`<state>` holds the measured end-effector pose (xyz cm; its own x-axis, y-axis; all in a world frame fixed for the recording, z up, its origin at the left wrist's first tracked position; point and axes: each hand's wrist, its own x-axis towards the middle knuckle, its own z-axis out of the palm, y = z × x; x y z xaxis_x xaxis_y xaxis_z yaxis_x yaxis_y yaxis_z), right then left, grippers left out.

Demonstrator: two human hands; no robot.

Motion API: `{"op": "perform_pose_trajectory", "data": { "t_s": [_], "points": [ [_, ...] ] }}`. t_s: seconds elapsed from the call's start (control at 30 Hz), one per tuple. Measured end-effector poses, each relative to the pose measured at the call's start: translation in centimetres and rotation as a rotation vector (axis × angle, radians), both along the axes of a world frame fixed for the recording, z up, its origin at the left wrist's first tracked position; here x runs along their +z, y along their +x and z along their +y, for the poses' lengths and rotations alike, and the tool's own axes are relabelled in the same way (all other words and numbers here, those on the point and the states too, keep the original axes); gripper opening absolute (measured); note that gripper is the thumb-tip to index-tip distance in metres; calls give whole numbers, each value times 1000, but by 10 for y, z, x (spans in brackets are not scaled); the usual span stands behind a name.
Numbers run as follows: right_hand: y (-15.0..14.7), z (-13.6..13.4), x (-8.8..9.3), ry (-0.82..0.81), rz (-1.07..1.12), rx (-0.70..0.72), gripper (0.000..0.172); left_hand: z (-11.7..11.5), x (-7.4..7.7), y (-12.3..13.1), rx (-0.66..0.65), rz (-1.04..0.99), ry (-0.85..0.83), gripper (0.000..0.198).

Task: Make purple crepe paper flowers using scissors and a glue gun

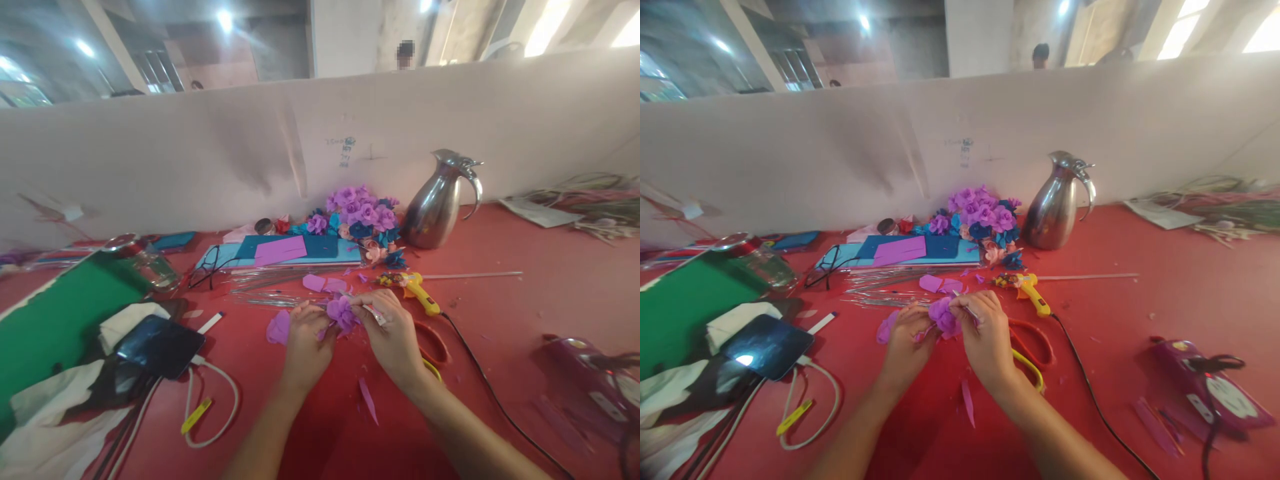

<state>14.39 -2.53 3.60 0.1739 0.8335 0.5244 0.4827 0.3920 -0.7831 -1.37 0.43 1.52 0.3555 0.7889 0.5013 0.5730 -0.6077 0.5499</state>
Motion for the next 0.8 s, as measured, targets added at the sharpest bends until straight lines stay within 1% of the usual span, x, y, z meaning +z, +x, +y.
{"op": "perform_pose_trajectory", "data": {
  "t_s": [0.13,0.23,0.37,0.5,0.57,0.63,0.7,0.73,0.8],
  "points": [
    [1,1,1,38,-6,20,14,0,8,-2,-42,1,-121,29],
    [1,0,3,52,-29,82,16,2,11,-3,-63,-20,-172,29],
    [-1,-1,5,74,-59,148,18,6,7,-5,-70,-92,-220,27],
    [-4,-4,8,87,-13,208,18,8,1,-7,-87,-192,-233,28],
    [-4,-5,9,34,81,199,14,9,0,-8,-86,-269,-257,30],
    [-2,-5,9,-63,248,157,15,8,1,-7,-67,-368,-304,32],
    [-1,-3,8,-166,422,127,22,7,2,-7,-42,-482,-345,30],
    [0,-2,8,-214,493,136,26,7,3,-6,-35,-537,-357,29],
    [0,0,8,-326,592,200,33,5,4,-6,-24,-618,-363,28]
  ]
}}
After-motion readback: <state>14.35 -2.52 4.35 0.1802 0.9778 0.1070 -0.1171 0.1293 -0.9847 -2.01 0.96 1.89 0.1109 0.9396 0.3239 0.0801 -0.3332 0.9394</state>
